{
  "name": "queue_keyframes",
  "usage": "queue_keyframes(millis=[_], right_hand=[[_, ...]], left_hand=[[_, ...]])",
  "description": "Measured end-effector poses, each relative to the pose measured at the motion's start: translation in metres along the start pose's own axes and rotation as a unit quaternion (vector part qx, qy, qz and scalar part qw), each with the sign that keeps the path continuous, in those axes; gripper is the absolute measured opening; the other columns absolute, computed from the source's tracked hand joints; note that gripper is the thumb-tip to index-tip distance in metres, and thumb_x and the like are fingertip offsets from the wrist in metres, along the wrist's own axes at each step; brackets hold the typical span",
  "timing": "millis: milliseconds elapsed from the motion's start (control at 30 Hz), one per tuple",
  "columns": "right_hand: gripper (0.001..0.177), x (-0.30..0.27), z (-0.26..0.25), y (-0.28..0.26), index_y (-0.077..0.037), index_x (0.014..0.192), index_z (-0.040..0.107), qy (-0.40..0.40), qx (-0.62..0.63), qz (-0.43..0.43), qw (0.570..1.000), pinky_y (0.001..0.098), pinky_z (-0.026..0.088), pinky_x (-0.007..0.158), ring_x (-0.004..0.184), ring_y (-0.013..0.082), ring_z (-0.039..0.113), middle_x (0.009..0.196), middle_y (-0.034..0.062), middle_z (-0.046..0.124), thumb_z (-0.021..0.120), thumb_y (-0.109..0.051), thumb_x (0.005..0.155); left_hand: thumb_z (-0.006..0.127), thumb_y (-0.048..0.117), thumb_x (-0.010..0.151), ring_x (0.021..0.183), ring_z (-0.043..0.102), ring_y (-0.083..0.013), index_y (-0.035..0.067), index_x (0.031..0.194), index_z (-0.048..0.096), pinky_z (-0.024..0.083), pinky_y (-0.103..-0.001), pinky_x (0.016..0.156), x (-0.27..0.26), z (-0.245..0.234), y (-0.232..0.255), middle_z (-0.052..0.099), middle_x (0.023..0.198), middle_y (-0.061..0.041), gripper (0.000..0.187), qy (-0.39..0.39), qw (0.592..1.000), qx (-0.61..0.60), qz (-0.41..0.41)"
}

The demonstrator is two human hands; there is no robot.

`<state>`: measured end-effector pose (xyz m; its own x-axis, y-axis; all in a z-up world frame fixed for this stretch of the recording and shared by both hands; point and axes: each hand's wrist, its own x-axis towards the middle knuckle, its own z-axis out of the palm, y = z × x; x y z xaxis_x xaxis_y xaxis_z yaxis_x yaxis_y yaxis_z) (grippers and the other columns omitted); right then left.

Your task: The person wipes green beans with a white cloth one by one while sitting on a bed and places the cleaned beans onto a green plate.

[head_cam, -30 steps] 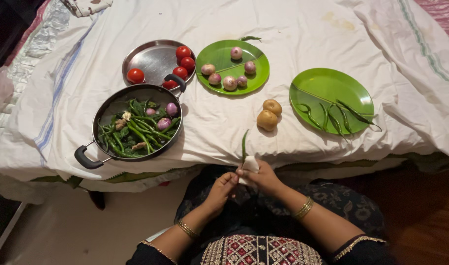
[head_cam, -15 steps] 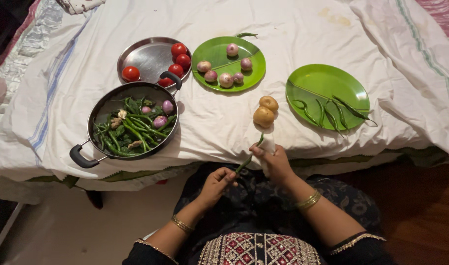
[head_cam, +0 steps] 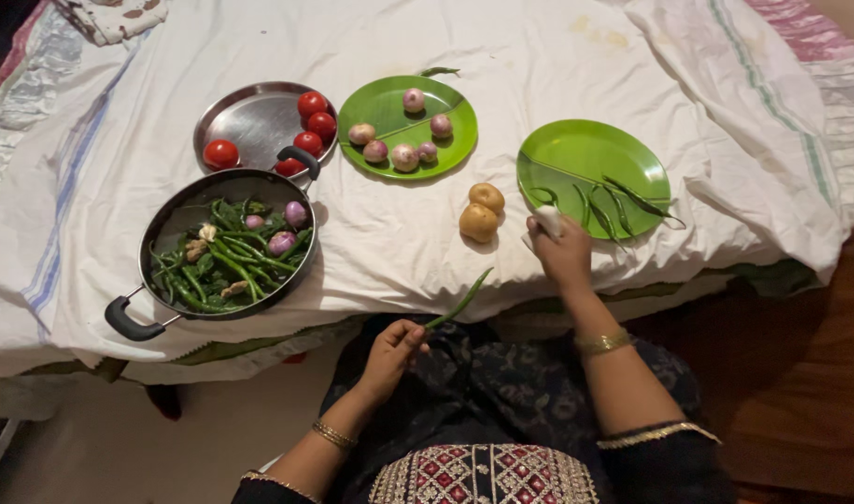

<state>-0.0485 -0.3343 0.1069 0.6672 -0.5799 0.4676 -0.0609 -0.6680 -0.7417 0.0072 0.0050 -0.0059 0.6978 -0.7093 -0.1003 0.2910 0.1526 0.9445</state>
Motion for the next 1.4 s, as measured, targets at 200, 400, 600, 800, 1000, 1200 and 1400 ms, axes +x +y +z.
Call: queue_keyframes(millis=[200,400,600,800,1000,1200,1400], right_hand=[[0.031,0.008,0.031,0.035,-0.014,0.111,0.073,0.013,-0.322,-0.007,0.947,0.0529,0.053,0.072,0.089,0.0386,0.067,0.1,0.0138,0.068,0.08,-0.022,0.082],[0.032,0.013,0.033,0.05,-0.009,0.097,0.07,0.016,-0.38,-0.063,0.923,0.048,0.052,0.076,0.091,0.0342,0.067,0.098,0.0114,0.066,0.084,-0.03,0.077],[0.027,0.025,0.02,0.04,-0.011,0.083,0.072,-0.005,-0.406,-0.132,0.904,0.0442,0.044,0.084,0.087,0.0287,0.067,0.091,0.008,0.068,0.082,-0.035,0.078],[0.035,0.038,-0.012,0.042,-0.013,0.08,0.072,-0.097,-0.491,-0.204,0.841,0.0442,0.044,0.089,0.082,0.0263,0.068,0.087,0.0081,0.07,0.076,-0.047,0.078],[0.037,0.049,-0.048,0.071,-0.013,0.08,0.073,-0.211,-0.544,-0.116,0.804,0.0434,0.044,0.088,0.078,0.0233,0.07,0.084,0.0074,0.072,0.076,-0.049,0.081],[0.011,0.05,-0.08,0.13,-0.02,0.085,0.077,-0.108,-0.582,-0.106,0.799,0.0443,0.047,0.087,0.084,0.0231,0.073,0.087,0.0031,0.073,0.075,-0.031,0.089],[0.03,0.056,-0.093,0.137,-0.016,0.09,0.079,-0.116,-0.562,0.075,0.815,0.0484,0.045,0.089,0.082,0.0312,0.074,0.089,0.0111,0.075,0.075,-0.046,0.088]], left_hand=[[0.065,0.031,0.101,0.061,0.047,-0.0031,0.009,0.094,0.068,0.04,-0.02,0.057,-0.004,0.001,0.003,0.067,0.077,0.003,0.024,0.0,1.0,-0.005,0.023],[0.065,0.028,0.101,0.063,0.049,-0.0036,0.008,0.095,0.066,0.041,-0.021,0.06,0.0,-0.005,0.004,0.067,0.078,0.002,0.021,0.031,0.999,-0.016,0.033],[0.063,0.028,0.102,0.062,0.048,-0.0046,0.008,0.095,0.066,0.04,-0.021,0.06,0.001,-0.007,0.004,0.068,0.078,0.0,0.021,0.028,0.998,-0.026,0.052],[0.063,0.028,0.103,0.063,0.049,-0.0044,0.007,0.095,0.067,0.041,-0.021,0.061,0.001,-0.008,0.004,0.068,0.08,0.0,0.022,0.018,0.997,-0.038,0.067],[0.065,0.027,0.101,0.063,0.049,-0.0041,0.007,0.096,0.067,0.041,-0.021,0.061,0.004,-0.01,-0.005,0.068,0.079,0.0,0.021,0.016,0.998,-0.038,0.045],[0.066,0.028,0.1,0.062,0.049,-0.0042,0.008,0.097,0.067,0.041,-0.021,0.059,0.006,-0.011,-0.009,0.068,0.078,0.0,0.02,0.013,0.998,-0.054,0.03],[0.066,0.028,0.1,0.061,0.048,-0.0039,0.008,0.097,0.068,0.04,-0.021,0.059,0.002,-0.009,-0.001,0.069,0.079,0.0,0.021,0.012,0.999,-0.032,0.037]])
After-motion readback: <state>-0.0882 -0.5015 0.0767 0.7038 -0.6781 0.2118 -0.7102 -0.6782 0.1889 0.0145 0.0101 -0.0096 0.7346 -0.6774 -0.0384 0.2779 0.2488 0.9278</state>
